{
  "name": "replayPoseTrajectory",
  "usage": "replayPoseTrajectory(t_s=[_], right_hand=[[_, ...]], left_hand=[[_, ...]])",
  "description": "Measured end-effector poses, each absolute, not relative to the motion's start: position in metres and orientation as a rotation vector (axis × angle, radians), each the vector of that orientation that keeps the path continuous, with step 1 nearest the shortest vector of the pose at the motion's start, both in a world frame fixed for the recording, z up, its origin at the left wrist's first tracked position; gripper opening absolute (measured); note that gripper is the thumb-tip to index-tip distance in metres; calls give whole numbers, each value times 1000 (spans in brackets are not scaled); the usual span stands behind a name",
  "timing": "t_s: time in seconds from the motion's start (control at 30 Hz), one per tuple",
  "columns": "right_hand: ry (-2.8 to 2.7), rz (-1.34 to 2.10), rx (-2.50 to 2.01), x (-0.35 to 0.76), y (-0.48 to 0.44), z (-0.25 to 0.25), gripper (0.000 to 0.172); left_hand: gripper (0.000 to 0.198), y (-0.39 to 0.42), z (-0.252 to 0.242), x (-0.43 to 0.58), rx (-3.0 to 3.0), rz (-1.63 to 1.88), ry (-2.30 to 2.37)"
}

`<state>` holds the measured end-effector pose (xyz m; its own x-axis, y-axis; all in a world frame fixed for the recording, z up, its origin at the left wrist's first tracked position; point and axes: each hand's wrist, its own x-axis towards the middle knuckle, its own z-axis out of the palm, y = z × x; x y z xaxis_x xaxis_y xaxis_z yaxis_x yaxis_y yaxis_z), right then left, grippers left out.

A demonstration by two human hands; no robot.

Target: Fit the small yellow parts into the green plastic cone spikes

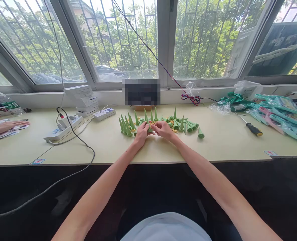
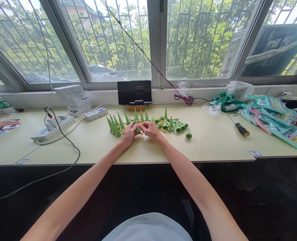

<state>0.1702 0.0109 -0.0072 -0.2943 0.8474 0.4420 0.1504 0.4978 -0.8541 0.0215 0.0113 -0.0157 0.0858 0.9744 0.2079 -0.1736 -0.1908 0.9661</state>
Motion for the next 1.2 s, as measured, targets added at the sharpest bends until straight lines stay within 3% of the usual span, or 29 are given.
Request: replayPoseTrajectory(t_s=[0.3, 0.57, 0.73, 0.97, 1.2], right_hand=[[-1813, 818, -835, 170, 12, -9, 39], [-1837, 790, -841, 169, 14, -11, 39], [-1872, 686, -856, 169, 14, -11, 31], [-1861, 460, -949, 170, 20, -17, 14], [-1823, 614, -941, 170, 16, -12, 21]], left_hand=[[41, 14, -20, 22, 1259, 1298, 948], [28, 14, -20, 22, 1227, 1315, 865], [25, 14, -20, 22, 1247, 1331, 903], [38, 15, -22, 21, 1335, 1418, 977], [44, 19, -25, 20, 1421, 1492, 1027]])
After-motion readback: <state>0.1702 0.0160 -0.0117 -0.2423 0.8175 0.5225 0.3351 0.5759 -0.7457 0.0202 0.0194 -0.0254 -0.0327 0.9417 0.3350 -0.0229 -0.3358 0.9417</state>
